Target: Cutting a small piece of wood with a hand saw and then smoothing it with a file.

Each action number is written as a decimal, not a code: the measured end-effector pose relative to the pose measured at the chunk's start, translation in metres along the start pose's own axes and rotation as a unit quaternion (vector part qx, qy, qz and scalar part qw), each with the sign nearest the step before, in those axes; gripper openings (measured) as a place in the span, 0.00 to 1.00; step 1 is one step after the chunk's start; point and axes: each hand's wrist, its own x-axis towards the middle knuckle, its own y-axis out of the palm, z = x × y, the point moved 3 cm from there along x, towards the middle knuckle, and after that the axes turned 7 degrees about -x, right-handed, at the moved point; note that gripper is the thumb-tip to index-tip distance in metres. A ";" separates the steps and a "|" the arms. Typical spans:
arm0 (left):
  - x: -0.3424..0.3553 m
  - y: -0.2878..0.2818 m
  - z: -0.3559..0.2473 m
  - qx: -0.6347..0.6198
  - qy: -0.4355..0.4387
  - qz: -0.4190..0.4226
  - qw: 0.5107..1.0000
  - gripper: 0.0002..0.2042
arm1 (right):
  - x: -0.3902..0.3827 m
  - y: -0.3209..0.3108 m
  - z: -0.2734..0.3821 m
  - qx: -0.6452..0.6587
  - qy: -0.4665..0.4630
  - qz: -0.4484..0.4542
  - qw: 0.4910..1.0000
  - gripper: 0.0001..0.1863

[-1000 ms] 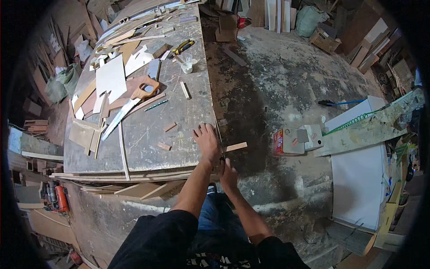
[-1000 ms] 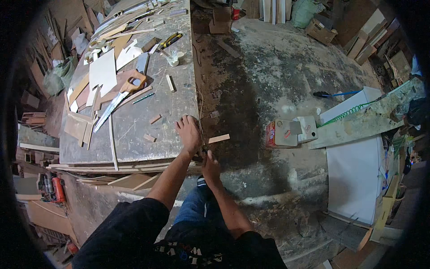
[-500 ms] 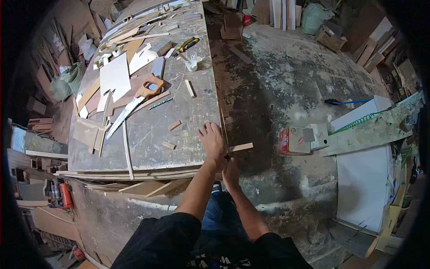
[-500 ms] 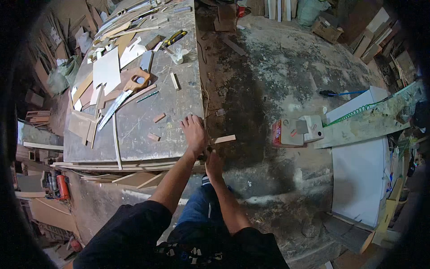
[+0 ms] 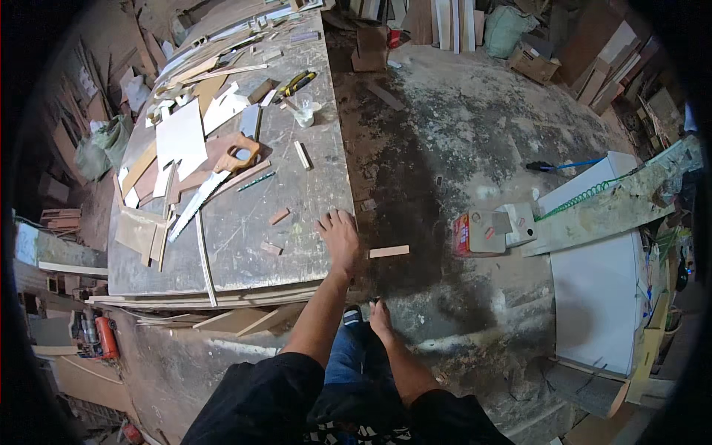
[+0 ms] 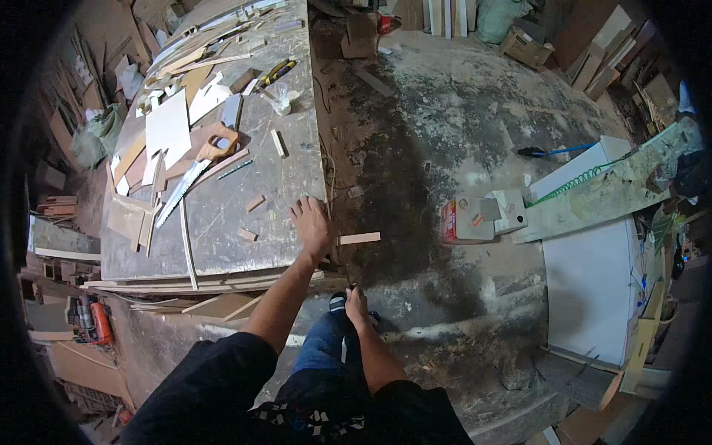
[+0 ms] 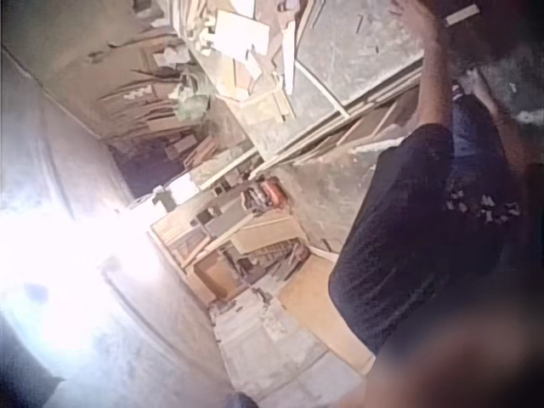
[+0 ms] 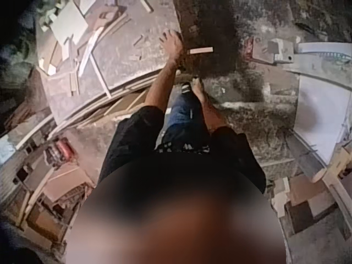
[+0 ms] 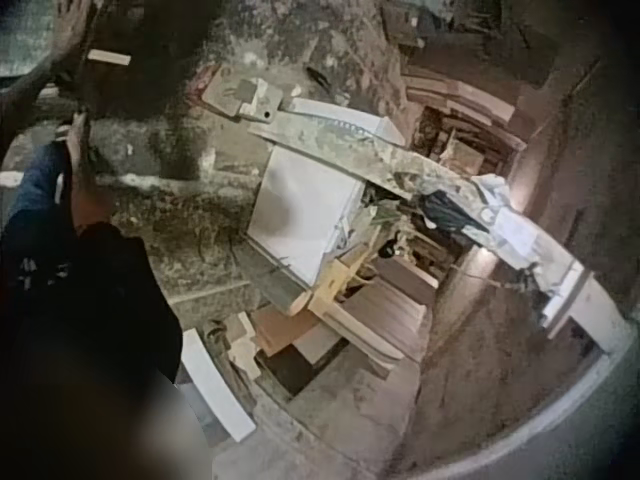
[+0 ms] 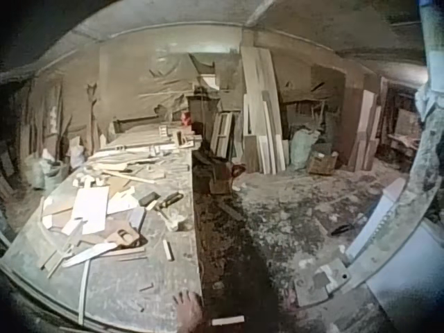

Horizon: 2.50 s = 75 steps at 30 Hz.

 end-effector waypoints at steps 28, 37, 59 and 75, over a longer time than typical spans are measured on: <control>0.001 0.015 0.011 0.037 0.033 -0.021 0.999 0.13 | -0.018 -0.093 0.117 -0.106 -0.080 -0.072 0.988 0.21; 0.002 0.022 0.015 0.019 0.033 -0.032 0.999 0.12 | -0.012 -0.096 0.121 -0.082 -0.105 -0.064 0.989 0.20; 0.002 0.014 0.009 0.011 0.037 -0.024 0.999 0.07 | 0.035 -0.093 0.128 0.027 -0.128 -0.050 0.990 0.19; -0.001 0.009 0.008 -0.015 0.044 -0.019 0.999 0.11 | -0.029 0.050 -0.080 -0.243 -0.178 0.104 0.948 0.21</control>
